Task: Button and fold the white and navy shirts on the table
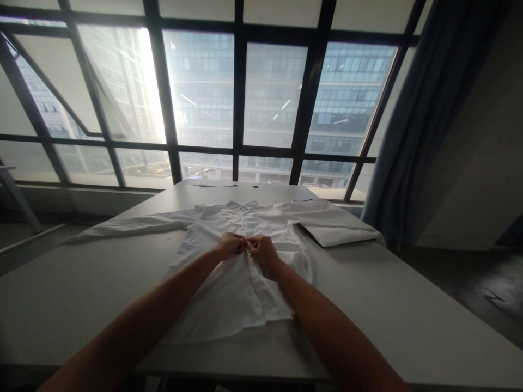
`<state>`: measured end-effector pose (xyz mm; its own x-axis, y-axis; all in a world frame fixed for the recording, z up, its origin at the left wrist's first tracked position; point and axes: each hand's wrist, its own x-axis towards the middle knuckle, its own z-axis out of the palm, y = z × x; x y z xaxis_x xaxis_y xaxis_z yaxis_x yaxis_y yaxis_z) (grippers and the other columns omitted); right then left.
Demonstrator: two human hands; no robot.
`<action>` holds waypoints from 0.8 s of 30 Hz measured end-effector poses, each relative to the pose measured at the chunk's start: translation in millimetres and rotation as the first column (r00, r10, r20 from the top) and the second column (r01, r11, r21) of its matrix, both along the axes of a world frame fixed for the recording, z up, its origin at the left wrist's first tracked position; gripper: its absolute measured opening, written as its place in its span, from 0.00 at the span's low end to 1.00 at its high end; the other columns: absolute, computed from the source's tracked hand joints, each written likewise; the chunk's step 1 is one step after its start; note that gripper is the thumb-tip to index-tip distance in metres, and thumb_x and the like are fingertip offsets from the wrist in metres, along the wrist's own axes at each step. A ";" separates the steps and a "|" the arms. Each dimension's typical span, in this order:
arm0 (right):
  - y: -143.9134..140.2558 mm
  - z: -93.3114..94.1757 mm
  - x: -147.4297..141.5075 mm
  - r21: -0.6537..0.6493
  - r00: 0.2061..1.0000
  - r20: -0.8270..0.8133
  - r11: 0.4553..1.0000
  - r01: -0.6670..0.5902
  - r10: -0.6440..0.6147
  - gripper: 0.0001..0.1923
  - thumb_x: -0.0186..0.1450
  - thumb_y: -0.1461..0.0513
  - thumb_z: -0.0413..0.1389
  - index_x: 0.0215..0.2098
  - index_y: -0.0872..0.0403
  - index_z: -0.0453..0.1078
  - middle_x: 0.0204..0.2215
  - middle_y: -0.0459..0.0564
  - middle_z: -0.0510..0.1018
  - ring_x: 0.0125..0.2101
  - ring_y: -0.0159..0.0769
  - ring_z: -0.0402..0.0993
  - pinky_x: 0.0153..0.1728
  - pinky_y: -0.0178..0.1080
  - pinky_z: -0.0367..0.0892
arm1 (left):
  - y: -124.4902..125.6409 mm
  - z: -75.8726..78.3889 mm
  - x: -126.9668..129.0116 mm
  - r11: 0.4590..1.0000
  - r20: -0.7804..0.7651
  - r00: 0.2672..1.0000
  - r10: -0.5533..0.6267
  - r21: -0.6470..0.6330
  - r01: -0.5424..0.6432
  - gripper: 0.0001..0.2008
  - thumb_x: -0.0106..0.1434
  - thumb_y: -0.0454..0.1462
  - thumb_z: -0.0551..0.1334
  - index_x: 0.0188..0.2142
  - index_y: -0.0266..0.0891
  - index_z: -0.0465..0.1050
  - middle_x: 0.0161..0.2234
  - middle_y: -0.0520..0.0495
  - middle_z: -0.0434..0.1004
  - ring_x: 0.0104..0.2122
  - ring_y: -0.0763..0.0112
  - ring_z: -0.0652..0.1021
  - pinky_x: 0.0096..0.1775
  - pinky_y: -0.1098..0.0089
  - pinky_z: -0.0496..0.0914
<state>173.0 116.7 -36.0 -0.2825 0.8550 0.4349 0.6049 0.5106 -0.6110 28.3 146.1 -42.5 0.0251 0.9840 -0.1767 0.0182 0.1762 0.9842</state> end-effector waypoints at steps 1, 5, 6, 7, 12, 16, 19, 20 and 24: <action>-0.4 -0.2 -0.1 0.027 1.000 0.021 1.000 -0.007 0.006 0.13 0.63 0.64 0.55 0.43 0.56 0.80 0.38 0.52 0.83 0.36 0.39 0.78 0.41 0.35 0.70 | 0.1 0.0 0.2 1.000 0.012 1.000 0.006 -0.005 -0.006 0.09 0.61 0.32 0.65 0.25 0.31 0.73 0.17 0.54 0.69 0.16 0.81 0.69 0.22 0.80 0.67; -0.1 -1.6 -0.5 0.109 0.995 0.096 0.994 -0.006 -0.004 0.11 0.63 0.67 0.55 0.38 0.56 0.80 0.36 0.52 0.82 0.36 0.37 0.77 0.43 0.35 0.69 | -0.6 1.4 0.3 1.000 0.056 0.998 0.019 -0.016 -0.018 0.11 0.63 0.35 0.65 0.26 0.30 0.72 0.19 0.52 0.71 0.17 0.82 0.70 0.25 0.78 0.70; 0.2 -1.9 -0.7 0.111 0.995 0.097 0.994 -0.003 -0.008 0.11 0.62 0.68 0.55 0.38 0.56 0.80 0.36 0.52 0.82 0.36 0.37 0.77 0.42 0.34 0.69 | -0.8 1.7 0.3 1.000 0.059 0.998 0.021 -0.017 -0.020 0.10 0.62 0.36 0.66 0.27 0.30 0.73 0.20 0.52 0.71 0.17 0.82 0.70 0.24 0.79 0.69; 0.4 -2.2 -0.8 0.104 0.996 0.089 0.995 0.001 -0.011 0.12 0.61 0.68 0.56 0.38 0.56 0.80 0.36 0.52 0.82 0.36 0.37 0.77 0.42 0.34 0.69 | -0.9 1.9 0.2 1.000 0.058 0.998 0.021 -0.016 -0.021 0.10 0.61 0.36 0.67 0.27 0.30 0.73 0.19 0.53 0.71 0.16 0.83 0.69 0.23 0.79 0.68; 1.0 -2.6 -0.8 0.005 1.000 -0.011 1.000 0.015 -0.015 0.13 0.59 0.67 0.58 0.42 0.57 0.78 0.38 0.52 0.82 0.37 0.38 0.78 0.42 0.35 0.71 | 0.0 0.6 -0.5 1.000 0.022 1.000 0.011 0.005 -0.011 0.11 0.57 0.35 0.70 0.25 0.31 0.71 0.16 0.55 0.66 0.15 0.82 0.67 0.19 0.80 0.61; 4.1 -3.6 -1.2 -0.053 0.995 -0.082 0.997 0.055 -0.059 0.10 0.60 0.63 0.58 0.38 0.58 0.79 0.35 0.52 0.83 0.35 0.39 0.78 0.40 0.36 0.71 | 0.1 -1.0 -0.7 0.999 -0.022 0.999 -0.033 0.031 0.034 0.12 0.60 0.34 0.65 0.22 0.33 0.70 0.14 0.57 0.62 0.13 0.83 0.63 0.17 0.80 0.56; 9.9 -6.0 -1.7 -0.085 0.990 -0.087 0.991 0.107 -0.115 0.10 0.61 0.60 0.58 0.32 0.59 0.78 0.31 0.52 0.82 0.31 0.38 0.77 0.35 0.34 0.69 | 0.5 -2.6 -0.1 0.997 -0.067 0.997 -0.046 0.053 0.049 0.13 0.62 0.34 0.62 0.21 0.34 0.68 0.14 0.58 0.61 0.13 0.84 0.59 0.16 0.79 0.52; 12.0 -6.7 -1.7 -0.100 0.989 -0.084 0.989 0.111 -0.120 0.11 0.61 0.60 0.57 0.31 0.59 0.78 0.29 0.51 0.82 0.30 0.37 0.77 0.33 0.33 0.68 | 0.9 -3.3 0.1 0.997 -0.083 0.996 -0.045 0.062 0.050 0.14 0.63 0.34 0.62 0.21 0.34 0.68 0.14 0.58 0.60 0.13 0.84 0.59 0.16 0.79 0.52; 17.4 -7.2 0.0 -0.188 0.989 -0.127 0.981 0.052 -0.077 0.11 0.61 0.60 0.56 0.29 0.60 0.77 0.27 0.50 0.80 0.28 0.34 0.74 0.29 0.31 0.64 | 3.4 -7.0 1.3 0.994 -0.159 0.987 -0.028 0.100 0.045 0.14 0.62 0.38 0.64 0.22 0.34 0.70 0.14 0.58 0.60 0.14 0.83 0.59 0.17 0.79 0.53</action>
<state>172.9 134.1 -43.2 -0.1742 0.9384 0.2983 0.5402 0.3443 -0.7678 29.5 149.5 -49.5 0.0411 0.9960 -0.0796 0.1787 0.0710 0.9813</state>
